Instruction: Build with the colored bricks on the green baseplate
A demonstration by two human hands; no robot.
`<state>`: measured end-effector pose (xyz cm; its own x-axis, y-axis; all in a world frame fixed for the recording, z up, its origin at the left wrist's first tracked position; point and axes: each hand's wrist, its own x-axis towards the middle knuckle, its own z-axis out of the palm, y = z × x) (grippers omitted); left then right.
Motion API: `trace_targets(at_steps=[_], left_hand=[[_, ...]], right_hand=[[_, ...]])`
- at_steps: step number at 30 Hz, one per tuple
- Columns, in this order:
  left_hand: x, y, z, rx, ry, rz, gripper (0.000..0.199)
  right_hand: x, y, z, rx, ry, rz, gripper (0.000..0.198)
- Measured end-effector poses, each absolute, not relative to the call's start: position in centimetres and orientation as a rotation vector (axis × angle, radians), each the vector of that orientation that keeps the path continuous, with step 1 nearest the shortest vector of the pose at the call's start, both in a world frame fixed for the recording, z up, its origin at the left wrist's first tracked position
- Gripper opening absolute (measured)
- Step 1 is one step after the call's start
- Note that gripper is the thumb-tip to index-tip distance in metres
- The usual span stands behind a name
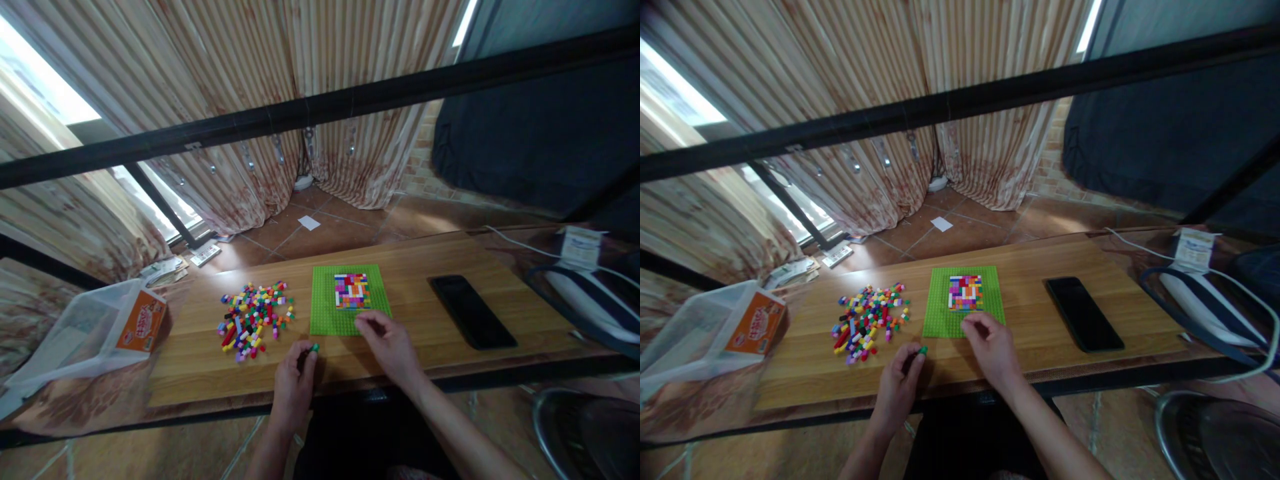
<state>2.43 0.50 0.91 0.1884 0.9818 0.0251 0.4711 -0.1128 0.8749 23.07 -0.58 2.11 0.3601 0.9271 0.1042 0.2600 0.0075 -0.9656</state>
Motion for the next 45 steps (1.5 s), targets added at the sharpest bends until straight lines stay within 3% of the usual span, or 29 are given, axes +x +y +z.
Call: trace_targets(at_steps=[10,31,40,45], left_hand=[[2.8,-0.3,2.1,1.641,1.129,0.72,0.02],[2.4,-0.3,2.7,1.758,1.047,0.679,0.017],[2.5,-0.2,2.6,1.81,1.138,0.662,0.02],[2.4,-0.2,2.5,1.816,1.145,0.66,0.02]], right_hand=[[17.7,-2.8,1.7,-1.435,-1.203,1.146,0.013],[18.7,-2.8,1.7,-1.35,-1.084,1.248,0.021],[25.3,-0.3,1.0,-1.508,-0.742,0.848,0.037],[27.4,2.4,1.0,-1.587,-0.877,0.694,0.032]])
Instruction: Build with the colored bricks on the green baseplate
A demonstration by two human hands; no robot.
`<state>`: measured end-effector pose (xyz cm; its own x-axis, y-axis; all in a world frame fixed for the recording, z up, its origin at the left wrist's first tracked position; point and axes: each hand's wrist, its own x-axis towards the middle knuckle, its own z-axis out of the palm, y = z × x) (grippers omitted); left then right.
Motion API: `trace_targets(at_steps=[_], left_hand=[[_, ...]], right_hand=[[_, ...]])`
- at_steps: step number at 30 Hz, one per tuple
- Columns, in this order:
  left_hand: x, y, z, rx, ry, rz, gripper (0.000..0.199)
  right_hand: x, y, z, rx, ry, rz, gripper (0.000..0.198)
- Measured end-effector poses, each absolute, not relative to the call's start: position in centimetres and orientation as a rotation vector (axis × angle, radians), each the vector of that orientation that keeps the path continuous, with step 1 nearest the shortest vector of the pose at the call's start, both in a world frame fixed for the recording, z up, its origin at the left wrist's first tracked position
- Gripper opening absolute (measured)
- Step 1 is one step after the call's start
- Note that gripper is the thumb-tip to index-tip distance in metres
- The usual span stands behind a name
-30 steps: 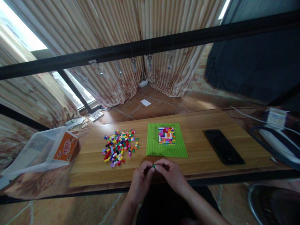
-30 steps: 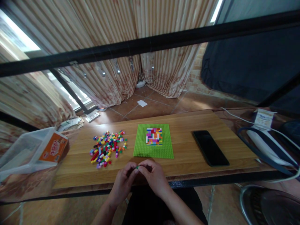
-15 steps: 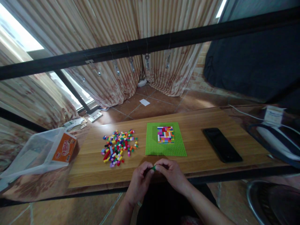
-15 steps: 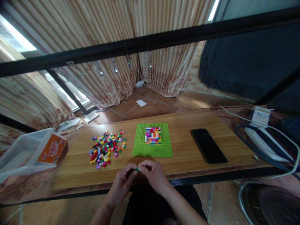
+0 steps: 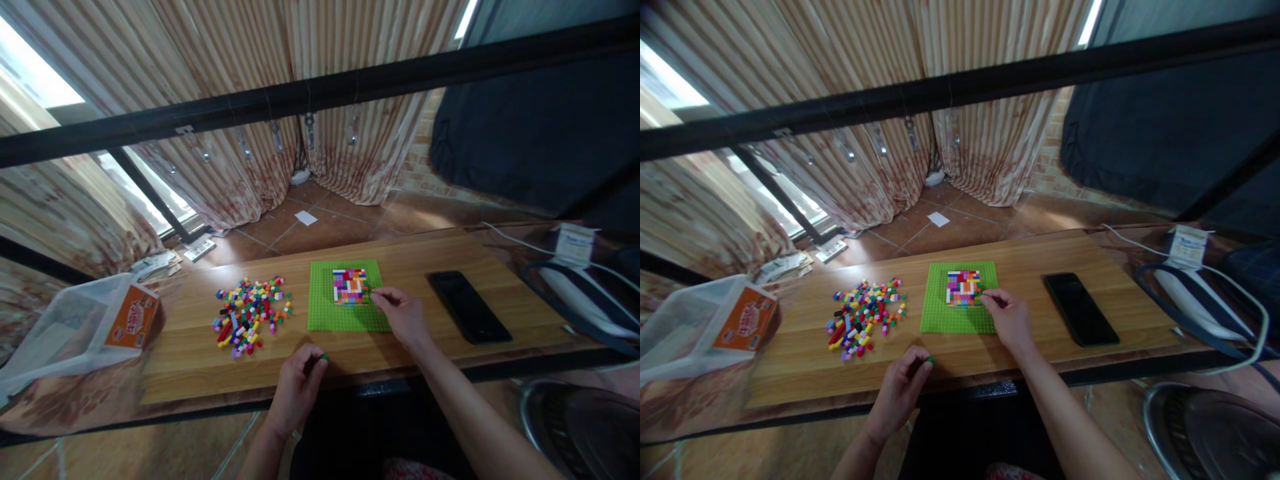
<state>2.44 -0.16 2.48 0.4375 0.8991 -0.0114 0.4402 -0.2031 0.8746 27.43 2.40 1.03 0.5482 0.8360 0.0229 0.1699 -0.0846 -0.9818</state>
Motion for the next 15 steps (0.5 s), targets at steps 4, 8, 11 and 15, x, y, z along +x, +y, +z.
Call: trace_targets(at_steps=[4,8,11,15], left_hand=[[2.4,-0.1,2.4,1.807,1.143,0.655,0.02],[2.4,-0.1,2.5,1.819,1.145,0.66,0.019],[2.5,-0.1,2.5,1.828,1.148,0.677,0.018],[2.5,-0.2,2.5,1.829,1.16,0.719,0.016]], right_hand=[[27.8,3.7,0.9,-1.678,-1.016,0.595,0.025],[27.8,4.0,1.0,-1.694,-1.043,0.588,0.023],[27.7,3.9,1.1,-1.692,-1.054,0.6,0.023],[27.8,3.8,0.8,-1.685,-1.045,0.598,0.027]])
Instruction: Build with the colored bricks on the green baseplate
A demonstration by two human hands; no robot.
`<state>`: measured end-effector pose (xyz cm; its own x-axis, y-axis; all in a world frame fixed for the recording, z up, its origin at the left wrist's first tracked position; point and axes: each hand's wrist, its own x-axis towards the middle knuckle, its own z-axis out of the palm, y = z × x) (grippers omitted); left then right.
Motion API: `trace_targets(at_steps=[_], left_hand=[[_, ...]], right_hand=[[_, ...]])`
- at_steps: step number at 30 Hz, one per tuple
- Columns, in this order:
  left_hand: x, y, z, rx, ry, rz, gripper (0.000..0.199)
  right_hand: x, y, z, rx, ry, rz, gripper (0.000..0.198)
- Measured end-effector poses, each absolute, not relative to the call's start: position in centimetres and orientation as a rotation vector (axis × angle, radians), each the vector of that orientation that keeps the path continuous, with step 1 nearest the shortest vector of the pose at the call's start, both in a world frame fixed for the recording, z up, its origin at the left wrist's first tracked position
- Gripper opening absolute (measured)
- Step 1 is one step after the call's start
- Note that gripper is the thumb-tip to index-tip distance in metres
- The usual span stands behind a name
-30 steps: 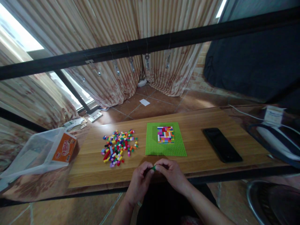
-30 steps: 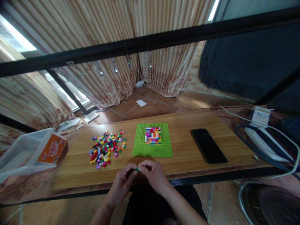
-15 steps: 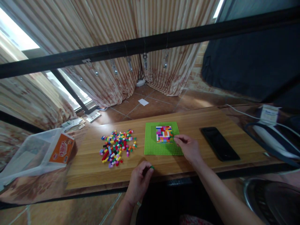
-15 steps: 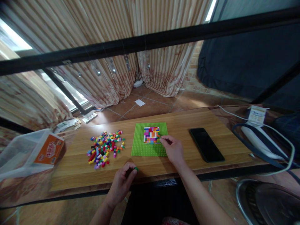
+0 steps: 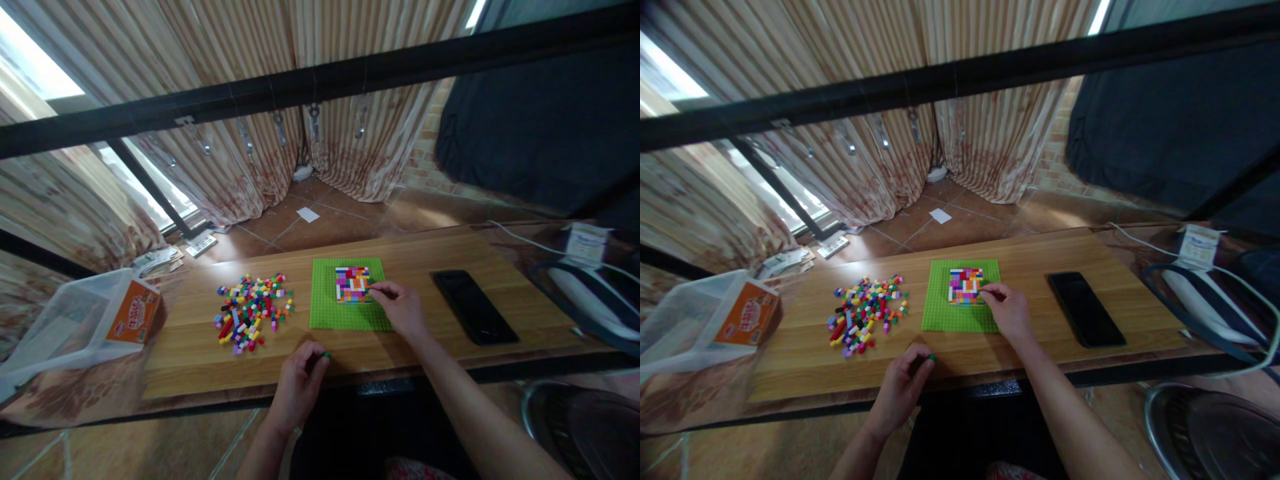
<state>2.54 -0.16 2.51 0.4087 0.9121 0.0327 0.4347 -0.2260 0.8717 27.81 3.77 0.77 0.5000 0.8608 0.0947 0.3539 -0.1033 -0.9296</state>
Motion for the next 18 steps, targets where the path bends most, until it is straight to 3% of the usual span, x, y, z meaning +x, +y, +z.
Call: trace_targets(at_steps=[6,18], left_hand=[[2.5,-0.1,2.4,1.828,1.182,0.679,0.019],[2.5,-0.1,2.4,1.849,1.184,0.662,0.016]], right_hand=[[28.0,3.8,-0.4,-1.616,-0.951,0.693,0.038],[28.0,4.3,-1.3,-1.612,-0.905,0.683,0.035]])
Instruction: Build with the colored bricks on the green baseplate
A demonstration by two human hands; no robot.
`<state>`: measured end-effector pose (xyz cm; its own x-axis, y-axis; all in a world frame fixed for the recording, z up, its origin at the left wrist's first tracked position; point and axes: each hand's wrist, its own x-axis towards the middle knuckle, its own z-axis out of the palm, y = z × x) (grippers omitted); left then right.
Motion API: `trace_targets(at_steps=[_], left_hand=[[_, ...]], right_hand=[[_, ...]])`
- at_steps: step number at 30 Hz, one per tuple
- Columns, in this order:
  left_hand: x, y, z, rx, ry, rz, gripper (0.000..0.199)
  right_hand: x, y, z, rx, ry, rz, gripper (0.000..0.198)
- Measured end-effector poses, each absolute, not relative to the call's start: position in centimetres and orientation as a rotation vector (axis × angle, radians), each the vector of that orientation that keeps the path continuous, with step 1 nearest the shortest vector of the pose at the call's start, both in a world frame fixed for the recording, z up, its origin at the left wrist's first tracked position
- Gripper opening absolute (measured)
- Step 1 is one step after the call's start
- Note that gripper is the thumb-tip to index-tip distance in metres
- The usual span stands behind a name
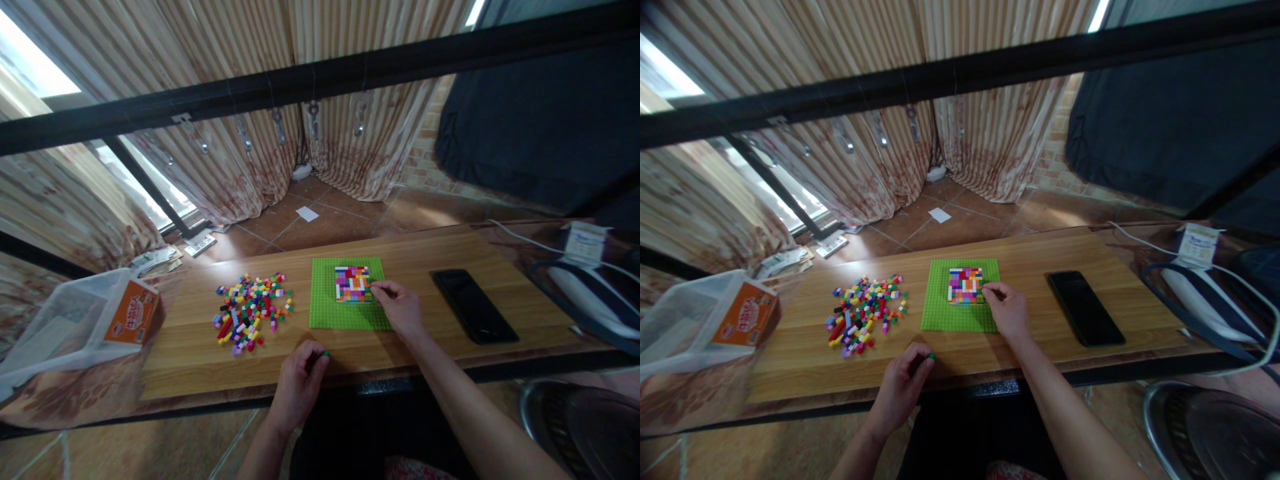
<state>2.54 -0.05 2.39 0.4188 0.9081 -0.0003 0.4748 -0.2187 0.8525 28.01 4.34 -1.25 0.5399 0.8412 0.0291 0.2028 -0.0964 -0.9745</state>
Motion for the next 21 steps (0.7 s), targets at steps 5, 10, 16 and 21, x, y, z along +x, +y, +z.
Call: trace_targets(at_steps=[5,10,16,21], left_hand=[[2.6,-0.1,2.3,1.85,1.188,0.669,0.016],[2.6,-0.1,2.2,1.851,1.184,0.675,0.014],[2.5,-0.2,2.0,1.845,1.186,0.667,0.015],[2.5,-0.2,2.0,1.825,1.181,0.675,0.015]], right_hand=[[27.9,4.3,-0.8,-1.61,-0.872,0.709,0.033],[27.8,4.4,-0.5,-1.609,-0.843,0.732,0.033],[27.8,4.7,-0.3,-1.607,-0.788,0.771,0.033],[27.8,4.9,0.1,-1.629,-0.765,0.799,0.031]])
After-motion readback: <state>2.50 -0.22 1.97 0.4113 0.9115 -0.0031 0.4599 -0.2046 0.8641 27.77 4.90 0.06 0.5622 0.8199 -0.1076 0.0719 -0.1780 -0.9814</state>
